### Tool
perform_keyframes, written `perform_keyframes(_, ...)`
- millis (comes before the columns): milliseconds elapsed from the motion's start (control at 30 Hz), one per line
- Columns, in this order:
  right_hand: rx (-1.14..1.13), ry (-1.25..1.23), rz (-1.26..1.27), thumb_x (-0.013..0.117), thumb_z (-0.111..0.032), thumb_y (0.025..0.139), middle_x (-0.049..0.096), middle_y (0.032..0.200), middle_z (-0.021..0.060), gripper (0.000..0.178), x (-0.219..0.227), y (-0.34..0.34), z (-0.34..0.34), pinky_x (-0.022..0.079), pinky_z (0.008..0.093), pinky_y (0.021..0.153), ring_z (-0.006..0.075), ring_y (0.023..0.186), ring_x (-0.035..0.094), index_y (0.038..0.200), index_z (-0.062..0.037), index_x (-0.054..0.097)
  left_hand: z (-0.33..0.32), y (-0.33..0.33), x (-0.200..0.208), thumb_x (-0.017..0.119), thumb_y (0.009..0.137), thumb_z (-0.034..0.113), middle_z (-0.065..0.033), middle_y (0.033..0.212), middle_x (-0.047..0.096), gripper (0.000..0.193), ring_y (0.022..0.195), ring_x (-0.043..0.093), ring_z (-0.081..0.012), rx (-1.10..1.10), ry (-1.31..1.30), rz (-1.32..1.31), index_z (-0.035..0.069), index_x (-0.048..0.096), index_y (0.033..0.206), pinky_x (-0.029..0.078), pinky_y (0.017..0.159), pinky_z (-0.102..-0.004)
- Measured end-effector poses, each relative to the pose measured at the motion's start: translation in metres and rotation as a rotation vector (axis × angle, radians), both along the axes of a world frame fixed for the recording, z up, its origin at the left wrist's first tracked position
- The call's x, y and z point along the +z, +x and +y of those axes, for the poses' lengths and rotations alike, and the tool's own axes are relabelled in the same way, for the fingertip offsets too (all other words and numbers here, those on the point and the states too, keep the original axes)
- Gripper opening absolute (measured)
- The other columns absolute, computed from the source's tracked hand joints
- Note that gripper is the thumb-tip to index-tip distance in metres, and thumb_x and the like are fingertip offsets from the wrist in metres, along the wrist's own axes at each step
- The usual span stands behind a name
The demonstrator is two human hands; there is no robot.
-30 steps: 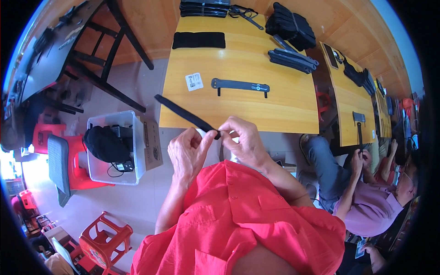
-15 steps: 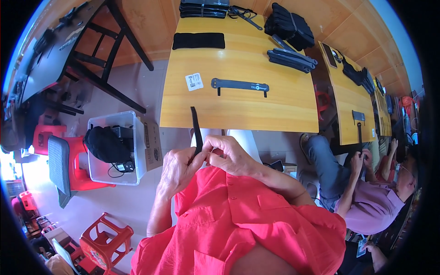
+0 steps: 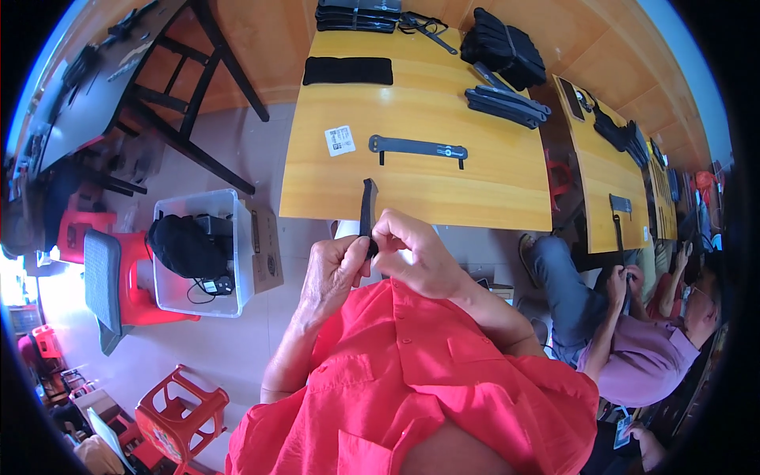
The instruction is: Assembling black textile straps by attaching small plastic components.
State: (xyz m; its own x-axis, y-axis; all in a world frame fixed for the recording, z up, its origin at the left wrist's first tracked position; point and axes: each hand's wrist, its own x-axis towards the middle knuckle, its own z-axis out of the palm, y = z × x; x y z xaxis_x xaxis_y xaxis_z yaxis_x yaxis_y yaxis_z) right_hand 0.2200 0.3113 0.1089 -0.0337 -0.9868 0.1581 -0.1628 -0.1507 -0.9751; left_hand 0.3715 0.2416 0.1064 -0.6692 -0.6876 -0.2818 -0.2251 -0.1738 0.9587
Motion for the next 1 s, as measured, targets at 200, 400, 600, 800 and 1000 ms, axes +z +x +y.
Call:
perform_keyframes(200, -0.025, -0.175, 0.213, 0.062, -0.018, 0.085, 0.04, 0.068, 0.0055, 0.024, -0.014, -0.005, -0.005, 0.034, 0.0293, 0.052, 0.0164, 0.058, 0.041, 0.074, -0.0026, 0.047, 0.001, -0.004, 0.009, 0.043, 0.092, 0.023, 0.0004, 0.051, 0.047, 0.039, 0.044, 0.04, -0.0036, -0.034, -0.033, 0.076, 0.0, 0.053, 0.062, 0.03, 0.039, -0.02)
perform_keyframes(400, 0.061, 0.015, -0.168, 0.055, -0.013, 0.088, 0.042, 0.063, 0.0029, 0.023, -0.008, -0.007, 0.003, 0.034, 0.027, 0.048, 0.0116, 0.054, 0.044, 0.07, -0.0023, 0.048, -0.001, 0.005, 0.01, 0.044, 0.094, 0.025, -0.0006, 0.053, 0.049, 0.04, 0.048, 0.044, -0.0055, -0.161, 0.051, 0.035, -0.001, 0.052, 0.064, 0.036, 0.045, -0.023)
perform_keyframes(600, -0.18, 0.371, -0.307, 0.051, -0.021, 0.089, 0.044, 0.059, -0.0016, 0.025, -0.019, -0.048, 0.014, 0.038, 0.0198, 0.051, 0.0063, 0.054, 0.047, 0.069, -0.0064, 0.049, -0.008, 0.014, 0.006, 0.046, 0.091, 0.024, 0.0031, 0.049, 0.04, 0.04, 0.043, 0.035, -0.004, -0.17, 0.096, -0.01, 0.002, 0.047, 0.057, 0.027, 0.041, -0.0222)
perform_keyframes(800, -0.699, 0.259, -0.248, 0.057, -0.022, 0.082, 0.041, 0.049, -0.0038, 0.022, -0.047, -0.149, 0.04, 0.035, 0.0213, 0.038, 0.0066, 0.042, 0.044, 0.064, -0.0117, 0.049, -0.032, 0.06, -0.007, 0.051, 0.087, 0.029, 0.0021, 0.047, 0.037, 0.042, 0.04, 0.03, -0.0052, -0.153, 0.276, 0.105, 0.007, 0.044, 0.052, 0.023, 0.039, -0.0219)
perform_keyframes(1000, -0.814, 0.2, -0.396, 0.06, -0.02, 0.079, 0.039, 0.049, -0.0023, 0.018, -0.032, -0.2, 0.067, 0.036, 0.0241, 0.036, 0.0095, 0.039, 0.044, 0.067, -0.0095, 0.051, -0.037, 0.077, -0.006, 0.054, 0.086, 0.033, 0.0016, 0.046, 0.038, 0.044, 0.042, 0.034, -0.0071, -0.296, 0.376, 0.138, 0.008, 0.042, 0.052, 0.026, 0.041, -0.0213)
